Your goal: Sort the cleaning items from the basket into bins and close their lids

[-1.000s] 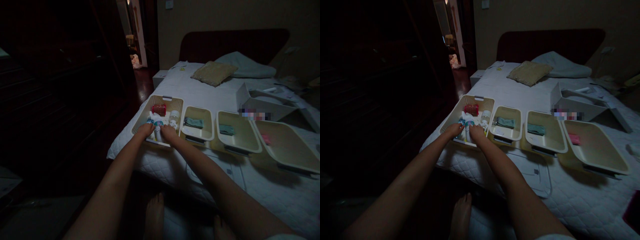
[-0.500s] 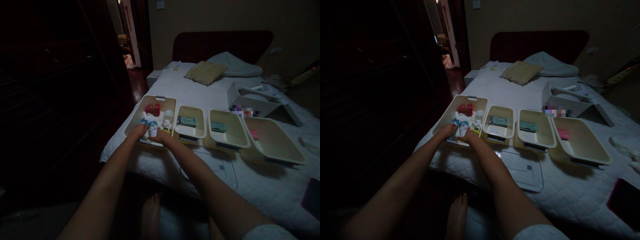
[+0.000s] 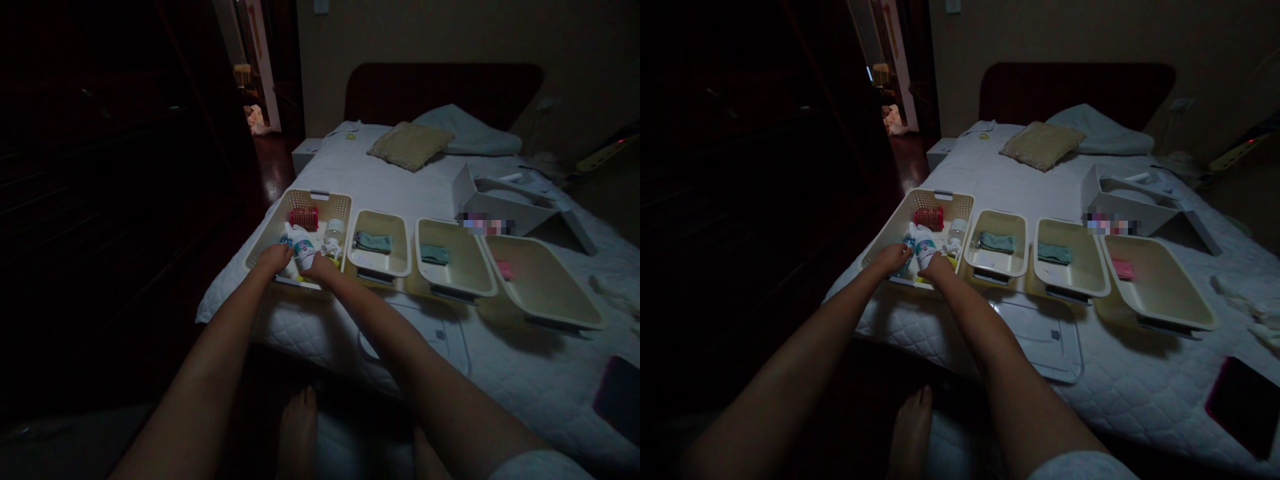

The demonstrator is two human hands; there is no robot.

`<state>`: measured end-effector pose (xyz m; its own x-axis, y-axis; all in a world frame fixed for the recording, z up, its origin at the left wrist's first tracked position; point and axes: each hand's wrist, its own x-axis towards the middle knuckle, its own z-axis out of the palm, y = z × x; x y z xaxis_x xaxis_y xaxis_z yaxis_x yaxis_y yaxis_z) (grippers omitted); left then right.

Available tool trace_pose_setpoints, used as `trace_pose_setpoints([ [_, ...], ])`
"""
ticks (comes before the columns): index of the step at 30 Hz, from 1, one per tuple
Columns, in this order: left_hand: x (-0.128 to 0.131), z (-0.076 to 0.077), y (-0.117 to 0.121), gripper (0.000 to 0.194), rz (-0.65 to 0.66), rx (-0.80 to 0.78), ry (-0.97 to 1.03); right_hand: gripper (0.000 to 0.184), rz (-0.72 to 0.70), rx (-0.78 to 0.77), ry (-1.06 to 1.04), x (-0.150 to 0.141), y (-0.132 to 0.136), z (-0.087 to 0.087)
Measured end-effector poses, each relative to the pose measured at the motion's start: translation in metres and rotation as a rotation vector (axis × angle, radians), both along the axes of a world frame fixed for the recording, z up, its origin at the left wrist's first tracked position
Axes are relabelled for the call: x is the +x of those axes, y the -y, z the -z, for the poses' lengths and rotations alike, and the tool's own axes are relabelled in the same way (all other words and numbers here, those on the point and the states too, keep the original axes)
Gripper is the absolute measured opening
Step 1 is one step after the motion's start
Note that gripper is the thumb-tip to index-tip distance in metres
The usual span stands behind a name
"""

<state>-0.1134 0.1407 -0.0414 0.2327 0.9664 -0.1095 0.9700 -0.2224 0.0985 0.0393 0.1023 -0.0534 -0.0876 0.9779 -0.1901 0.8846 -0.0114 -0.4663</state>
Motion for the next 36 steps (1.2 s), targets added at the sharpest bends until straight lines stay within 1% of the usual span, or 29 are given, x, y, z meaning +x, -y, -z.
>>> trace_pose_setpoints([
  [3,-0.002,-0.001,-0.001,0.044,-0.01,0.036,0.022,0.064,-0.037,0.056,0.215,0.0,0.006,-0.014],
  [5,-0.003,-0.003,-0.001,0.043,-0.026,0.056,0.035,0.062,-0.104,0.147,0.334,0.002,0.009,-0.025],
  [8,-0.004,-0.007,0.0,0.043,-0.034,0.07,0.062,0.046,-0.22,0.246,0.485,0.007,0.008,-0.041],
  [10,-0.005,-0.01,0.002,0.041,-0.033,0.091,0.072,0.036,-0.312,0.302,0.564,0.011,0.006,-0.048],
  [13,-0.004,-0.013,0.004,0.036,-0.039,0.198,0.063,0.035,-0.468,0.397,0.628,0.018,0.004,-0.051],
  [16,-0.002,-0.014,0.006,0.033,-0.022,0.32,0.045,0.037,-0.615,0.478,0.644,0.026,0.003,-0.05],
  [19,-0.001,-0.014,0.008,0.032,0.011,0.345,0.031,0.038,-0.74,0.561,0.626,0.033,0.003,-0.051],
  [22,0.0,-0.015,0.008,0.03,0.026,0.366,0.026,0.04,-0.822,0.636,0.596,0.04,0.002,-0.052],
  [25,0.0,-0.017,0.01,0.027,0.055,0.419,0.028,0.043,-0.872,0.685,0.577,0.046,0.001,-0.057],
  [29,0.002,-0.021,0.017,0.028,0.154,0.49,0.034,0.049,-0.852,0.665,0.607,0.058,0.002,-0.067],
  [31,0.004,-0.024,0.019,0.033,0.236,0.484,0.04,0.051,-0.827,0.64,0.602,0.065,0.002,-0.072],
  [34,0.008,-0.025,0.019,0.048,0.371,0.411,0.049,0.05,-0.799,0.584,0.562,0.075,0.005,-0.079],
  [36,0.012,-0.025,0.017,0.057,0.42,0.368,0.071,0.05,-0.794,0.548,0.524,0.079,0.008,-0.083],
])
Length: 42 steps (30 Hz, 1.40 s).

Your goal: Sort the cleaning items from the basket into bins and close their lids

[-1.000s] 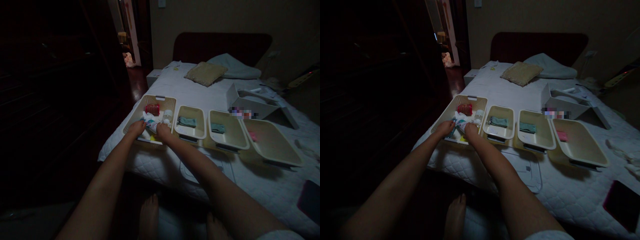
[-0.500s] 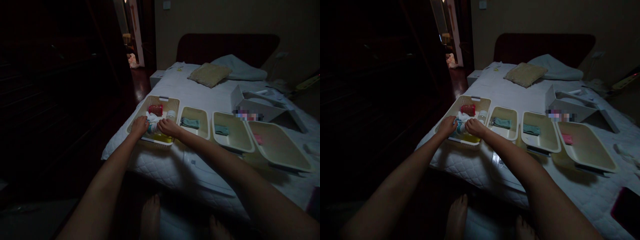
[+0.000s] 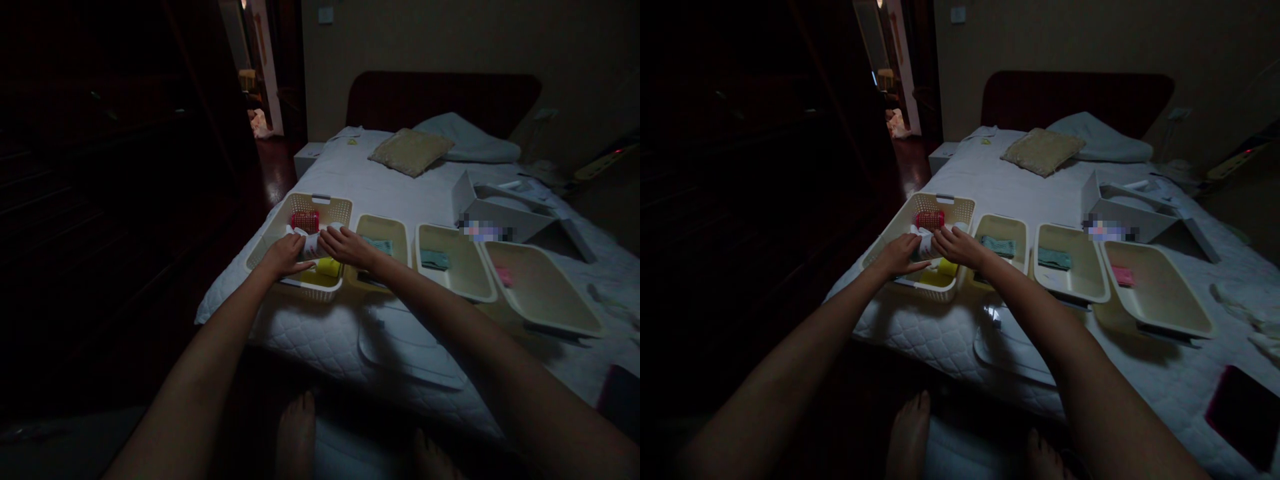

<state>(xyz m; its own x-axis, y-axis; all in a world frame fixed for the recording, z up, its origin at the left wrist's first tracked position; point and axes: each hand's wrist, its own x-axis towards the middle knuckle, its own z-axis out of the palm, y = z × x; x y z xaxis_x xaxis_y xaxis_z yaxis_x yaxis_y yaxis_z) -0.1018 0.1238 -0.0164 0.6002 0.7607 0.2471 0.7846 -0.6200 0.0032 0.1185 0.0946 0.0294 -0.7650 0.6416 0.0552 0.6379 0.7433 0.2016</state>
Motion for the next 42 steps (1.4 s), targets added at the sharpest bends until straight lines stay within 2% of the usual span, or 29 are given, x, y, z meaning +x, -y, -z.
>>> trace_pose_setpoints([
  [6,0.008,0.005,-0.004,0.078,0.025,-0.117,0.14,0.049,-0.083,-0.07,-0.021,0.003,0.005,-0.004],
  [10,0.013,0.005,0.0,0.064,-0.027,-0.278,0.162,0.047,-0.152,0.018,-0.062,0.003,-0.001,0.003],
  [14,0.016,0.004,0.004,0.058,-0.131,-0.299,0.238,0.047,-0.2,0.152,-0.171,-0.004,-0.012,0.011],
  [17,0.015,0.008,0.003,0.06,-0.264,-0.276,0.372,0.047,-0.097,0.2,-0.344,-0.02,-0.017,0.012],
  [21,0.012,0.014,-0.006,0.062,-0.411,-0.296,0.624,0.053,0.289,0.171,-0.759,-0.047,-0.025,0.011],
  [24,0.012,0.019,-0.015,0.061,-0.413,-0.406,0.896,0.051,0.503,-0.053,-1.112,-0.064,-0.037,0.015],
  [26,0.014,0.022,-0.02,0.058,-0.384,-0.53,1.083,0.046,0.523,-0.295,-1.336,-0.071,-0.046,0.023],
  [28,0.016,0.024,-0.023,0.054,-0.349,-0.646,1.215,0.04,0.479,-0.539,-1.501,-0.075,-0.053,0.036],
  [30,0.017,0.026,-0.023,0.051,-0.336,-0.728,1.259,0.038,0.458,-0.731,-1.568,-0.074,-0.056,0.051],
  [33,0.019,0.024,-0.02,0.052,-0.341,-0.812,1.207,0.039,0.467,-0.953,-1.588,-0.066,-0.054,0.068],
  [36,0.021,0.018,-0.014,0.054,-0.368,-0.886,1.145,0.035,0.502,-1.063,-1.57,-0.059,-0.05,0.074],
  [38,0.024,0.013,-0.01,0.056,-0.394,-0.92,1.117,0.031,0.52,-1.065,-1.592,-0.057,-0.05,0.074],
  [42,0.028,0.006,-0.003,0.06,-0.37,-0.976,1.086,0.032,0.66,-1.02,-1.672,-0.056,-0.05,0.074],
])
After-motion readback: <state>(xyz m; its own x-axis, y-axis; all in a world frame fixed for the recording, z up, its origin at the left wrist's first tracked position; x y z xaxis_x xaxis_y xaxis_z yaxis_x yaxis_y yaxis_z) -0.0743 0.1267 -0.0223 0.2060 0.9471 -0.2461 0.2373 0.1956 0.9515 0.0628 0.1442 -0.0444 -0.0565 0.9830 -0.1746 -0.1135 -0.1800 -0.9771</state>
